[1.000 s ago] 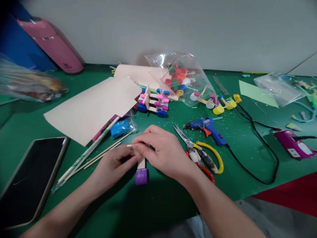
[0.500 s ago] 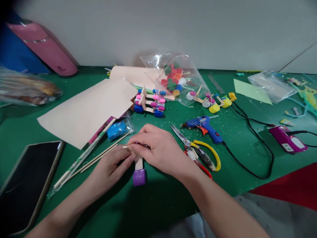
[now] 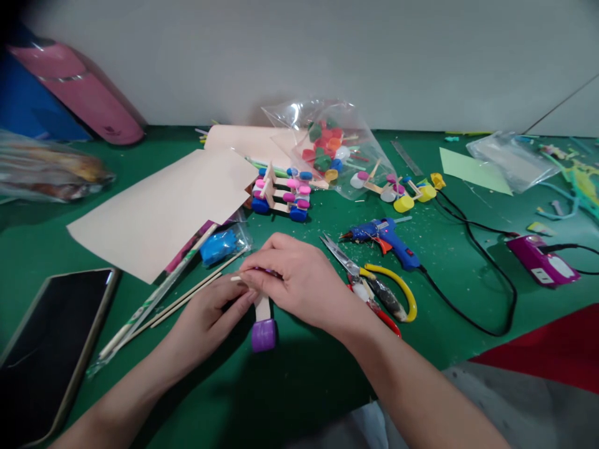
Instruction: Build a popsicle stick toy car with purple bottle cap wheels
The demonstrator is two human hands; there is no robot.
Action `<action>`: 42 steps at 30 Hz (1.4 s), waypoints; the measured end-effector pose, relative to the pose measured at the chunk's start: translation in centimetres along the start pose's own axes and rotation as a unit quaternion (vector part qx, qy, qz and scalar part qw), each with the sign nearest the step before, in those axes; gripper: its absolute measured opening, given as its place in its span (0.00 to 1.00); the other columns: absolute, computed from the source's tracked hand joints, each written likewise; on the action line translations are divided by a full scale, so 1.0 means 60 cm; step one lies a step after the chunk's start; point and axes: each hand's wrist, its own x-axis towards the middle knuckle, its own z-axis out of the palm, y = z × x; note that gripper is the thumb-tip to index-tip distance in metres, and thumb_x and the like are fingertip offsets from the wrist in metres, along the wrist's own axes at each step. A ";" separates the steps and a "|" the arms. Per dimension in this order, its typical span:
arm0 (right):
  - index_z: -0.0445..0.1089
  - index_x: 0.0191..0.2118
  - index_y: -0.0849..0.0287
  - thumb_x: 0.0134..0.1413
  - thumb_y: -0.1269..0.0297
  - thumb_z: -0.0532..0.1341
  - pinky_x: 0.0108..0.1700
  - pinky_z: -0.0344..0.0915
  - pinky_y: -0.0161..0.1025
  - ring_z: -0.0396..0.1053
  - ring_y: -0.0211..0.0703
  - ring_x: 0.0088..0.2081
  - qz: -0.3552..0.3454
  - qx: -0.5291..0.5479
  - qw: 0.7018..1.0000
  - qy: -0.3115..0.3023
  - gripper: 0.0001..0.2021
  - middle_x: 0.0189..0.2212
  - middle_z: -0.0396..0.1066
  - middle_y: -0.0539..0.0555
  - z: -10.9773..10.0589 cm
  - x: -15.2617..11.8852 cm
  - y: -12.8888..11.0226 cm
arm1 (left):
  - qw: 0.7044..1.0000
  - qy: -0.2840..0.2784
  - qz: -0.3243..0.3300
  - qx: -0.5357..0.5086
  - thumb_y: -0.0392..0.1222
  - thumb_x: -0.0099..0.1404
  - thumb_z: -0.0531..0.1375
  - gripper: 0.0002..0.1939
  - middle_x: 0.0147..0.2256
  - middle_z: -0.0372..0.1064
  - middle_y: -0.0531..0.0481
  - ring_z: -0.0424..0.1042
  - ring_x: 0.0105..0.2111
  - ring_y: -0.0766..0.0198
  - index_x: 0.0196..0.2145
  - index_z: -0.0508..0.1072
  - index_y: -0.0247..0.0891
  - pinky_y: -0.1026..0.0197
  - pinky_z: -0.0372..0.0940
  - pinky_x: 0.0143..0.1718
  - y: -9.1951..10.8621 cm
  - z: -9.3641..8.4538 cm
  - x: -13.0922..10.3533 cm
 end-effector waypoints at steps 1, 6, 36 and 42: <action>0.73 0.37 0.59 0.55 0.68 0.57 0.35 0.61 0.31 0.65 0.35 0.32 0.000 0.000 1.000 0.000 0.07 0.30 0.66 0.50 0.001 0.000 0.000 | 1.000 -0.002 0.001 0.002 0.41 0.64 0.49 0.12 0.28 0.67 0.48 0.65 0.30 0.62 0.29 0.70 0.36 0.60 0.60 0.33 0.000 0.000 0.000; 0.73 0.36 0.59 0.55 0.70 0.57 0.36 0.61 0.31 0.65 0.35 0.33 -0.001 0.003 1.000 0.003 0.07 0.30 0.66 0.51 0.001 0.000 0.002 | 1.000 -0.003 0.010 0.018 0.40 0.64 0.49 0.12 0.28 0.66 0.48 0.65 0.30 0.62 0.29 0.69 0.36 0.60 0.60 0.33 -0.001 0.000 0.001; 0.74 0.34 0.59 0.52 0.72 0.59 0.34 0.60 0.31 0.64 0.34 0.32 -0.008 0.006 1.000 0.003 0.06 0.30 0.63 0.50 -0.001 -0.006 0.004 | 0.991 0.063 -0.021 0.118 0.41 0.56 0.56 0.09 0.21 0.60 0.52 0.61 0.26 0.62 0.20 0.64 0.38 0.62 0.57 0.26 0.004 0.009 0.000; 0.74 0.35 0.59 0.53 0.70 0.59 0.34 0.60 0.31 0.64 0.34 0.31 -0.007 0.006 1.000 0.009 0.06 0.30 0.64 0.50 0.003 -0.009 0.008 | 0.993 0.057 -0.022 0.099 0.41 0.56 0.56 0.08 0.22 0.60 0.53 0.62 0.26 0.63 0.21 0.63 0.38 0.62 0.57 0.26 0.004 0.003 0.000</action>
